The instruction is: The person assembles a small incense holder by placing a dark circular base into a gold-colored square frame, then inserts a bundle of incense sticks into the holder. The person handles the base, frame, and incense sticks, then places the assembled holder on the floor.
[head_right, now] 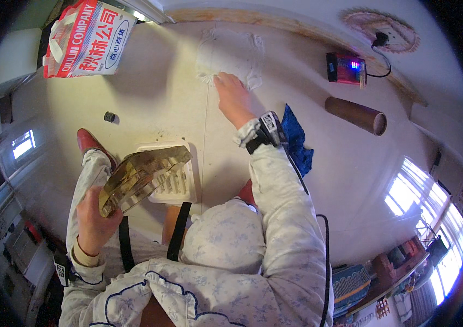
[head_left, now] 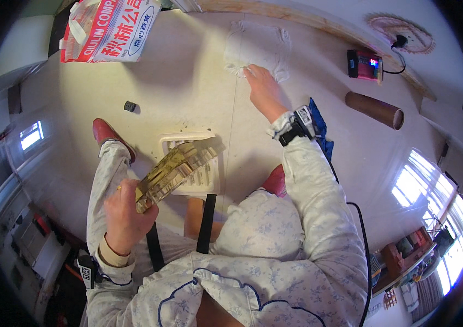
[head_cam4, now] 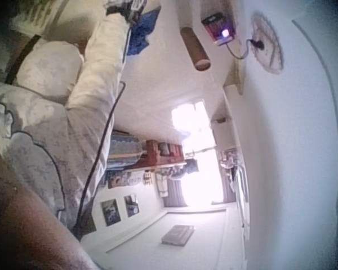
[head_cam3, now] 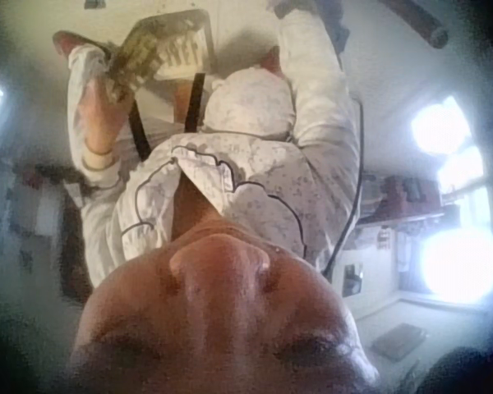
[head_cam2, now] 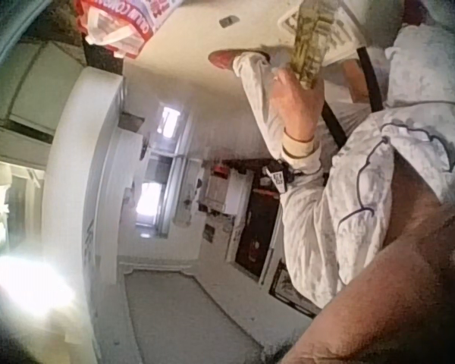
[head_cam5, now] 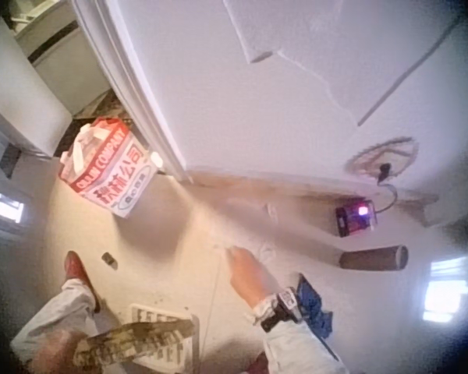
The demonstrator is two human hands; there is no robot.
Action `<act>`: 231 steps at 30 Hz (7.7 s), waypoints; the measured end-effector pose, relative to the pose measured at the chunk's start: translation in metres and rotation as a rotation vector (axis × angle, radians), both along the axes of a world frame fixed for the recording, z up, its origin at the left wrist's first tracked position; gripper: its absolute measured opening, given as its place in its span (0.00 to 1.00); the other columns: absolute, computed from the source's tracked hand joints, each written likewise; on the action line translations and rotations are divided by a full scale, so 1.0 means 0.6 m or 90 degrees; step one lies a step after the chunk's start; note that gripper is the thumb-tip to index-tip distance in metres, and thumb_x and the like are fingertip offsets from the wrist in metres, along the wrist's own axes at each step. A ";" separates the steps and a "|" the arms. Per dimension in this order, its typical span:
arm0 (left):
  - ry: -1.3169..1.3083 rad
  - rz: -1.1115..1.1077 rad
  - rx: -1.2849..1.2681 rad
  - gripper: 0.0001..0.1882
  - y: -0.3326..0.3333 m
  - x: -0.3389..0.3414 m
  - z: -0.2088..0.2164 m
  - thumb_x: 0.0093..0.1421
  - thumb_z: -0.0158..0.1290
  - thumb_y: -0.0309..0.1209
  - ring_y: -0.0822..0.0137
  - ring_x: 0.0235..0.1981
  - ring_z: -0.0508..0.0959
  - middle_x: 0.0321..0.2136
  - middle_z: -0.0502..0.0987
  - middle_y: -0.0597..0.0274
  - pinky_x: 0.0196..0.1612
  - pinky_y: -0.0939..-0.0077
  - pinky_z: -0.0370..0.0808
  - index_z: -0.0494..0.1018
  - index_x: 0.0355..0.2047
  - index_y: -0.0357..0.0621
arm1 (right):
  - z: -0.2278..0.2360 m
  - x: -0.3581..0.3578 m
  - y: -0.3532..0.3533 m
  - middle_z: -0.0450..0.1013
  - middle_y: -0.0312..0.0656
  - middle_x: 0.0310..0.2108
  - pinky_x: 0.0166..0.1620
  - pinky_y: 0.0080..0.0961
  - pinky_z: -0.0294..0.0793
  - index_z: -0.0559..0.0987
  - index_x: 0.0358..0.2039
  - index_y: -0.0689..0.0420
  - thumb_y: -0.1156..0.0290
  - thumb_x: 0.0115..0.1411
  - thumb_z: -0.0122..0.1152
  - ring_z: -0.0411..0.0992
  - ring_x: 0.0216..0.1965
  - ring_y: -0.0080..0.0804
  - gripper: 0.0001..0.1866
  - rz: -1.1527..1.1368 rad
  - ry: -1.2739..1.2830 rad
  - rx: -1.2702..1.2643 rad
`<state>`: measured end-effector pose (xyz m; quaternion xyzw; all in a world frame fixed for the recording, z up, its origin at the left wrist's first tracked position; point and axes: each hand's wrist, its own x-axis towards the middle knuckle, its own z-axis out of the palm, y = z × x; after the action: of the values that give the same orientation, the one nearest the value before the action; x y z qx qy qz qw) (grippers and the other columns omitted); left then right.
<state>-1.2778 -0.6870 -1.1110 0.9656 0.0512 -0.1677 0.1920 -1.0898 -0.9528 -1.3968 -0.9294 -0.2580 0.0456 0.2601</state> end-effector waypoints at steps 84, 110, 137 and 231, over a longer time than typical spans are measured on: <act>0.065 0.393 -0.660 0.20 -0.265 0.311 -0.237 0.46 0.59 0.22 0.69 0.33 0.74 0.34 0.73 0.56 0.36 0.75 0.72 0.63 0.38 0.33 | 0.093 0.013 -0.210 0.72 0.66 0.39 0.46 0.48 0.70 0.69 0.46 0.68 0.48 0.59 0.50 0.71 0.43 0.62 0.31 -0.393 0.361 0.220; 0.068 0.052 -0.002 0.30 -0.160 0.486 -0.439 0.59 0.43 0.56 0.43 0.36 0.78 0.32 0.79 0.43 0.40 0.55 0.74 0.74 0.34 0.38 | 0.020 0.200 -0.125 0.77 0.52 0.29 0.38 0.47 0.74 0.75 0.36 0.61 0.45 0.59 0.45 0.76 0.35 0.52 0.28 -0.331 0.188 -0.234; 0.295 0.054 -0.074 0.38 -0.151 0.532 -0.441 0.61 0.38 0.62 0.55 0.30 0.79 0.31 0.77 0.48 0.38 0.66 0.75 0.70 0.44 0.33 | -0.017 0.210 -0.152 0.76 0.53 0.28 0.39 0.49 0.73 0.65 0.45 0.64 0.45 0.61 0.46 0.76 0.34 0.55 0.30 -0.269 0.189 -0.248; -0.528 0.208 -0.206 0.23 0.339 -0.488 0.132 0.55 0.58 0.46 0.56 0.53 0.67 0.49 0.66 0.50 0.52 0.65 0.68 0.74 0.47 0.49 | 0.639 -0.669 0.121 0.76 0.41 0.35 0.45 0.21 0.74 0.73 0.50 0.61 0.70 0.66 0.47 0.75 0.36 0.26 0.15 -0.020 0.238 0.335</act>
<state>-1.5707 -0.4837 -1.0319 0.8881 0.0945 0.2583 0.3684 -1.4914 -0.8799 -1.0134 -0.8097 -0.1941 0.1433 0.5349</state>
